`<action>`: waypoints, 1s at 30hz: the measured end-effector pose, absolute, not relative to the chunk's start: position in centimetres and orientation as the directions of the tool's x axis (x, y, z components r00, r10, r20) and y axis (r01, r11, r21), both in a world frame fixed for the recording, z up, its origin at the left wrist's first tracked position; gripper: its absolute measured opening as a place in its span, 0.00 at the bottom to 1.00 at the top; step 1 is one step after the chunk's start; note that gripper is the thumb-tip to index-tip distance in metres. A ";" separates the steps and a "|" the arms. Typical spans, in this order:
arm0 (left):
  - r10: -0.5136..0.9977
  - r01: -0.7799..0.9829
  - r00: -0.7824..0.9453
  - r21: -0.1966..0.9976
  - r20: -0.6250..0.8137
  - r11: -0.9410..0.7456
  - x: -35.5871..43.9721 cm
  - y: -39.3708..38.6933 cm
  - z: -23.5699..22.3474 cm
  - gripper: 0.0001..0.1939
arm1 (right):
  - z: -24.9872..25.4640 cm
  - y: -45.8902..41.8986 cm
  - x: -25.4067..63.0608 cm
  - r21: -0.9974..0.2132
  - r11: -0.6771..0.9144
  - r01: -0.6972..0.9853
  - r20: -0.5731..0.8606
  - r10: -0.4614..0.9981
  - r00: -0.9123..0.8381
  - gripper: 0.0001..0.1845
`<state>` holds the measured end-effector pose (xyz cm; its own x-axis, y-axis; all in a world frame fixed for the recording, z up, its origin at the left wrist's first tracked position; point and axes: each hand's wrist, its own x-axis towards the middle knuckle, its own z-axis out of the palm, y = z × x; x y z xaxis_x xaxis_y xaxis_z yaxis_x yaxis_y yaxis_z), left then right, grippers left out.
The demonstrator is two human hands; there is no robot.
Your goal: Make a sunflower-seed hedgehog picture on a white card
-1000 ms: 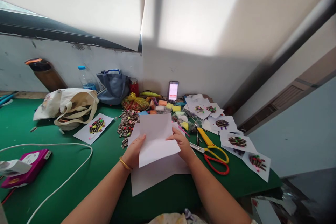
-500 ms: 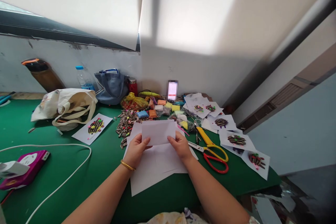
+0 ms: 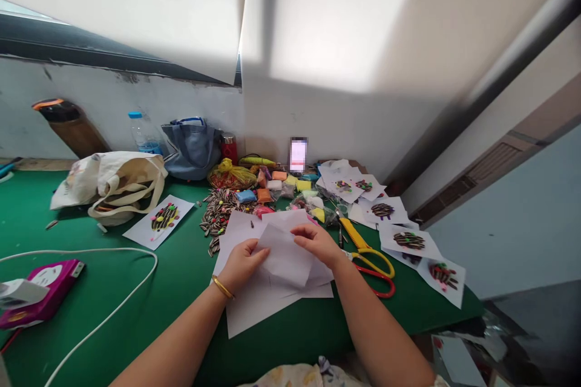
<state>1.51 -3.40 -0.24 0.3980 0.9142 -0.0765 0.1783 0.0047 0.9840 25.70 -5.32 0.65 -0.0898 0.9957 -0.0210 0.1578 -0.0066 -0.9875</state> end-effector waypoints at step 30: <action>0.915 0.171 0.397 0.985 -0.077 0.009 1.5 -3.1 -0.7 0.20 | 1.0 -5.4 24.8 -0.935 -0.046 0.353 -0.064 0.997 -0.040 0.12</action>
<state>1.46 -3.10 -0.74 0.3971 0.9145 -0.0775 0.1708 0.0093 0.9853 24.78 -5.44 1.01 -0.0402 0.9971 -0.0645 0.3526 -0.0462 -0.9346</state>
